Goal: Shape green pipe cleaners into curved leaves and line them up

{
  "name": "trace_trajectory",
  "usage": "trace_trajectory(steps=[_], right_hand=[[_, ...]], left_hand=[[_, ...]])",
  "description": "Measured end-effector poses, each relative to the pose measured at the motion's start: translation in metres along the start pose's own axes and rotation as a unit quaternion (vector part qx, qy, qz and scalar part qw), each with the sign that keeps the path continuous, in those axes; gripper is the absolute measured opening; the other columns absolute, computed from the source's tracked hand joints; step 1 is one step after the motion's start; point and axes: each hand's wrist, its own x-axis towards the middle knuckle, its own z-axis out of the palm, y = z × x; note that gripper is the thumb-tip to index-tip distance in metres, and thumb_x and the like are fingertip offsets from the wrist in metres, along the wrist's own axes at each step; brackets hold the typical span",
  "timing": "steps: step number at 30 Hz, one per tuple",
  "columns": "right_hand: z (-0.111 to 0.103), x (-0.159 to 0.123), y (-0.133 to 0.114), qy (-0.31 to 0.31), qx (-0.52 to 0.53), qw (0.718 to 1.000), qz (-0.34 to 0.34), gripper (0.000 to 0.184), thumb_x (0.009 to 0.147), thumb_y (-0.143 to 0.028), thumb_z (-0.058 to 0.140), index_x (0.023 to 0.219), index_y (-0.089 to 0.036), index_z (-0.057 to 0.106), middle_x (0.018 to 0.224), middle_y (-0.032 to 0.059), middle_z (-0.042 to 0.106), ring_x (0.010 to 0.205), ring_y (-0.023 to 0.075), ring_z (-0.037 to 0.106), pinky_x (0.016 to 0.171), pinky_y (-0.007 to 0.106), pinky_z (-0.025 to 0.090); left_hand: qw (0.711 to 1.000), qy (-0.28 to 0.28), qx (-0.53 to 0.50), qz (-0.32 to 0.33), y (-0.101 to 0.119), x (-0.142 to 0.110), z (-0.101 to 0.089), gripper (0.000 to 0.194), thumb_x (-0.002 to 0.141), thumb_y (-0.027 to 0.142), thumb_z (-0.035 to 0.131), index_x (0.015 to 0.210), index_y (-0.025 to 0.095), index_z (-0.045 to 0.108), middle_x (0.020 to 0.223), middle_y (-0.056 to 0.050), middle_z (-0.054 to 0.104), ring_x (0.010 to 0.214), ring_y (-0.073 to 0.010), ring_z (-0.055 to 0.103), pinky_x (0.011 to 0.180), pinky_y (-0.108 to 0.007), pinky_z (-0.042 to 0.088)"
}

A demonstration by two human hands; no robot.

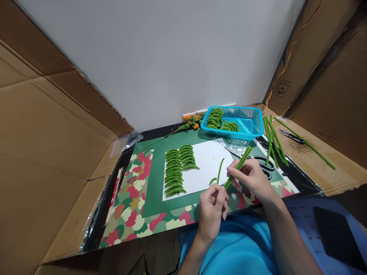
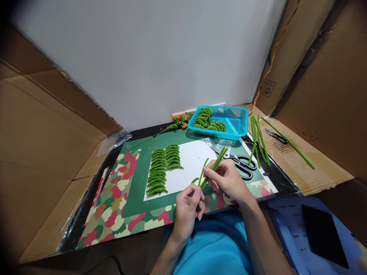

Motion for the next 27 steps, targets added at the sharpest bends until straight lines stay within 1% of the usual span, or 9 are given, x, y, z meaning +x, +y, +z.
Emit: trace_trajectory(steps=[2, 5, 8, 10, 12, 16, 19, 22, 27], right_hand=[[0.005, 0.001, -0.001, 0.026, -0.008, 1.000, -0.007, 0.041, 0.088, -0.050, 0.084, 0.070, -0.017, 0.069, 0.055, -0.0009, 0.065, 0.037, 0.0114, 0.055, 0.037, 0.022, 0.041], [0.008, 0.002, -0.001, 0.103, -0.014, 0.994, -0.038, 0.041, 0.090, -0.051, 0.082, 0.071, -0.017, 0.070, 0.057, 0.0001, 0.066, 0.037, 0.0125, 0.057, 0.037, 0.023, 0.043], [0.003, 0.004, 0.000, 0.162, -0.019, 0.984, -0.066, 0.039, 0.090, -0.050, 0.081, 0.074, -0.017, 0.072, 0.054, -0.0012, 0.064, 0.036, 0.0120, 0.057, 0.036, 0.022, 0.042], [-0.003, 0.006, 0.000, 0.180, -0.027, 0.980, -0.076, 0.037, 0.091, -0.050, 0.080, 0.076, -0.017, 0.074, 0.052, -0.0022, 0.062, 0.036, 0.0108, 0.054, 0.036, 0.021, 0.041], [-0.010, 0.008, -0.001, 0.178, -0.036, 0.981, -0.072, 0.036, 0.092, -0.049, 0.080, 0.079, -0.017, 0.075, 0.051, -0.0028, 0.062, 0.036, 0.0096, 0.052, 0.036, 0.020, 0.039], [-0.019, 0.008, -0.001, 0.137, -0.008, 0.990, -0.036, 0.037, 0.093, -0.051, 0.079, 0.080, -0.016, 0.077, 0.049, -0.0031, 0.061, 0.035, 0.0088, 0.050, 0.036, 0.019, 0.037], [-0.019, 0.008, 0.001, 0.142, 0.022, 0.989, -0.027, 0.038, 0.093, -0.052, 0.078, 0.081, -0.016, 0.078, 0.049, -0.0028, 0.061, 0.034, 0.0096, 0.051, 0.034, 0.020, 0.039], [-0.016, 0.007, 0.003, 0.143, 0.023, 0.989, -0.031, 0.037, 0.092, -0.052, 0.080, 0.081, -0.017, 0.078, 0.051, -0.0018, 0.064, 0.036, 0.0111, 0.054, 0.035, 0.021, 0.043], [-0.010, 0.005, -0.001, 0.120, -0.008, 0.991, -0.050, 0.036, 0.094, -0.050, 0.078, 0.079, -0.018, 0.079, 0.054, -0.0001, 0.067, 0.038, 0.0119, 0.057, 0.038, 0.023, 0.046]], left_hand=[[1.000, 0.012, -0.006, 0.006, 0.001, 0.001, 0.000, 0.049, 0.096, 0.060, 0.070, 0.075, 0.017, 0.057, 0.054, 0.007, 0.047, 0.037, -0.0039, 0.042, 0.040, -0.016, 0.029], [0.999, 0.031, -0.012, 0.018, 0.003, 0.002, 0.001, 0.052, 0.094, 0.062, 0.071, 0.073, 0.018, 0.056, 0.049, 0.008, 0.043, 0.035, -0.0038, 0.039, 0.040, -0.016, 0.028], [0.999, 0.040, -0.007, 0.025, 0.002, 0.002, -0.001, 0.052, 0.094, 0.061, 0.072, 0.072, 0.017, 0.057, 0.050, 0.008, 0.045, 0.036, -0.0035, 0.039, 0.039, -0.016, 0.027], [0.999, 0.045, -0.007, 0.029, 0.001, 0.002, -0.002, 0.051, 0.095, 0.060, 0.072, 0.072, 0.017, 0.057, 0.052, 0.007, 0.046, 0.036, -0.0032, 0.039, 0.039, -0.016, 0.026], [0.998, 0.053, -0.013, 0.034, 0.000, 0.003, -0.003, 0.050, 0.096, 0.059, 0.072, 0.072, 0.016, 0.058, 0.052, 0.008, 0.046, 0.037, -0.0028, 0.038, 0.039, -0.015, 0.026], [0.997, 0.054, -0.042, 0.028, -0.001, 0.005, -0.003, 0.045, 0.096, 0.057, 0.072, 0.080, 0.016, 0.063, 0.053, 0.008, 0.046, 0.038, -0.0029, 0.037, 0.038, -0.014, 0.027], [0.997, 0.016, -0.073, 0.013, 0.002, 0.005, -0.002, 0.043, 0.095, 0.059, 0.074, 0.106, 0.017, 0.071, 0.062, 0.005, 0.057, 0.039, -0.0036, 0.042, 0.037, -0.014, 0.031], [0.995, -0.030, -0.099, 0.010, 0.006, 0.003, -0.003, 0.052, 0.096, 0.059, 0.072, 0.132, 0.021, 0.069, 0.079, 0.000, 0.066, 0.041, -0.0044, 0.051, 0.036, -0.014, 0.034], [0.981, -0.031, -0.190, -0.027, 0.018, 0.001, -0.007, 0.053, 0.103, 0.061, 0.058, 0.139, 0.024, 0.070, 0.094, -0.004, 0.067, 0.046, -0.0065, 0.059, 0.034, -0.015, 0.039]])
